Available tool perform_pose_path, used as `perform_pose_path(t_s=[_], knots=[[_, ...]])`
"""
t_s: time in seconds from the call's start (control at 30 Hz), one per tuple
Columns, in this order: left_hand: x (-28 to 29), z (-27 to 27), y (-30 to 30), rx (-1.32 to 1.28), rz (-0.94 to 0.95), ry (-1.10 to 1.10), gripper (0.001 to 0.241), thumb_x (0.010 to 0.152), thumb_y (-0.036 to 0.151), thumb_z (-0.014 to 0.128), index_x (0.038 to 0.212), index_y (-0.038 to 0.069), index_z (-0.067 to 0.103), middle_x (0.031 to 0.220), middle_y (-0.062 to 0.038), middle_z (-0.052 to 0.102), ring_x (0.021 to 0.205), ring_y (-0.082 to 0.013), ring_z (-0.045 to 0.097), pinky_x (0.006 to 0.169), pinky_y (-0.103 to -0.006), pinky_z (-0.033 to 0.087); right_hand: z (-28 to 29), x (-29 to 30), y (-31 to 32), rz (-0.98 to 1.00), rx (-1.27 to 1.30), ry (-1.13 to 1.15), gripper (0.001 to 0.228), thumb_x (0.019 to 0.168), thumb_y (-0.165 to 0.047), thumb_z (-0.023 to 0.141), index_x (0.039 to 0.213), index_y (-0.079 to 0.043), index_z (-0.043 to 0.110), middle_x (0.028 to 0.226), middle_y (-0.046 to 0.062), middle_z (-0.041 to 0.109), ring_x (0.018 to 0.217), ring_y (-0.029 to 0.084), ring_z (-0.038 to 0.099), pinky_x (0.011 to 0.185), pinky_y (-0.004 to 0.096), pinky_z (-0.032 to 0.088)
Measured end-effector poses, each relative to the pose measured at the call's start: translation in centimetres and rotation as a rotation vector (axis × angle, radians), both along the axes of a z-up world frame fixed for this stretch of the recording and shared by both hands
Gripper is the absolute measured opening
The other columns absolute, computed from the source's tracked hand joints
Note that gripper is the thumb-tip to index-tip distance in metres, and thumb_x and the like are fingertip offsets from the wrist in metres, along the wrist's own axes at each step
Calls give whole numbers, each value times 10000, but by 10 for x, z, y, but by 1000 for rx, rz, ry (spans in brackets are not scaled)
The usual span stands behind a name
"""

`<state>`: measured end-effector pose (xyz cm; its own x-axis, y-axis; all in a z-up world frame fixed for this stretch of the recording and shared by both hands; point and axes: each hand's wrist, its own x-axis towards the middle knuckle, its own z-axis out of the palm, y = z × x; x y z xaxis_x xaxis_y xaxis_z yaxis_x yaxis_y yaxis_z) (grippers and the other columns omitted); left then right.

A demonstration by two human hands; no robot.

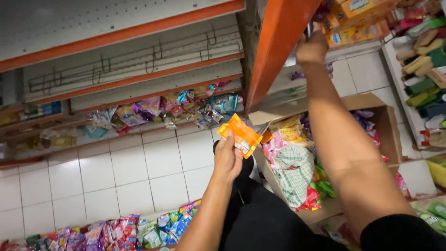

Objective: The person scans small snack packages from a cardboard box on the floor using a handheld scanner and places them onto store shelves, occasionally using a cloth to handle the items.

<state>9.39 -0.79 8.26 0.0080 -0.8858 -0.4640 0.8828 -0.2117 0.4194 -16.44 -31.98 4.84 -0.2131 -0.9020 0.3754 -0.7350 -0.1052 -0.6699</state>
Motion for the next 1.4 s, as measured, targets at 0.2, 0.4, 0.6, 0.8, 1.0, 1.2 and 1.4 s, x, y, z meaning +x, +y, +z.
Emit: perform_pose_path(t_s=[0.2, 0.4, 0.6, 0.8, 1.0, 1.2, 1.4], knots=[[7, 16, -1, -77, -15, 90, 424, 1014, 141, 560, 1415, 19, 494, 1365, -164, 616, 1274, -315, 601, 1103, -492, 467, 58, -19, 145, 91, 57, -596, 344, 989, -132, 667, 1301, -32, 563, 1052, 115, 689, 951, 228, 691, 842, 348, 539], [9, 18, -3, -136, -66, 33, 472, 923, -7, 643, 1378, 19, 523, 1326, -171, 624, 1275, -342, 590, 1111, -536, 465, 43, -29, 273, 25, 397, -961, 218, 807, -29, 713, 1007, -36, 625, 761, 39, 622, 622, 184, 615, 592, 354, 525], [-9, 24, -11, -196, -16, 120, 468, 925, -20, 643, 1371, 56, 524, 1336, -147, 612, 1295, -325, 581, 1136, -529, 452, 29, 27, 351, 28, 665, -727, 258, 740, -95, 757, 984, -59, 681, 747, -9, 663, 642, 98, 622, 597, 296, 523], [-18, 23, -8, -174, 63, 82, 479, 912, -26, 647, 1353, 98, 510, 1306, -146, 613, 1260, -334, 587, 1112, -554, 446, 58, 76, 376, 204, 780, -846, 124, 822, -131, 749, 870, -23, 712, 665, 15, 656, 586, 122, 596, 564, 317, 487], [-18, 26, -7, -238, 86, 60, 466, 938, -43, 649, 1371, 76, 522, 1331, -133, 610, 1291, -323, 573, 1146, -535, 440, 76, 86, 370, 234, 759, -765, 125, 821, -130, 744, 891, -33, 707, 641, 7, 639, 553, 103, 580, 533, 311, 481], [-17, 24, -5, -224, 92, 81, 442, 926, -32, 655, 1339, 75, 536, 1313, -141, 621, 1274, -339, 582, 1109, -564, 463, 75, 85, 375, 258, 750, -744, 133, 827, -129, 745, 889, -19, 705, 640, 15, 642, 564, 104, 584, 542, 308, 488], [-15, 13, -5, -141, 78, 7, 405, 932, 13, 655, 1327, 46, 571, 1272, -137, 654, 1206, -312, 629, 1056, -515, 507, 70, 84, 376, 262, 757, -808, 151, 836, -120, 754, 921, -6, 703, 680, 32, 646, 587, 113, 598, 566, 310, 502]])
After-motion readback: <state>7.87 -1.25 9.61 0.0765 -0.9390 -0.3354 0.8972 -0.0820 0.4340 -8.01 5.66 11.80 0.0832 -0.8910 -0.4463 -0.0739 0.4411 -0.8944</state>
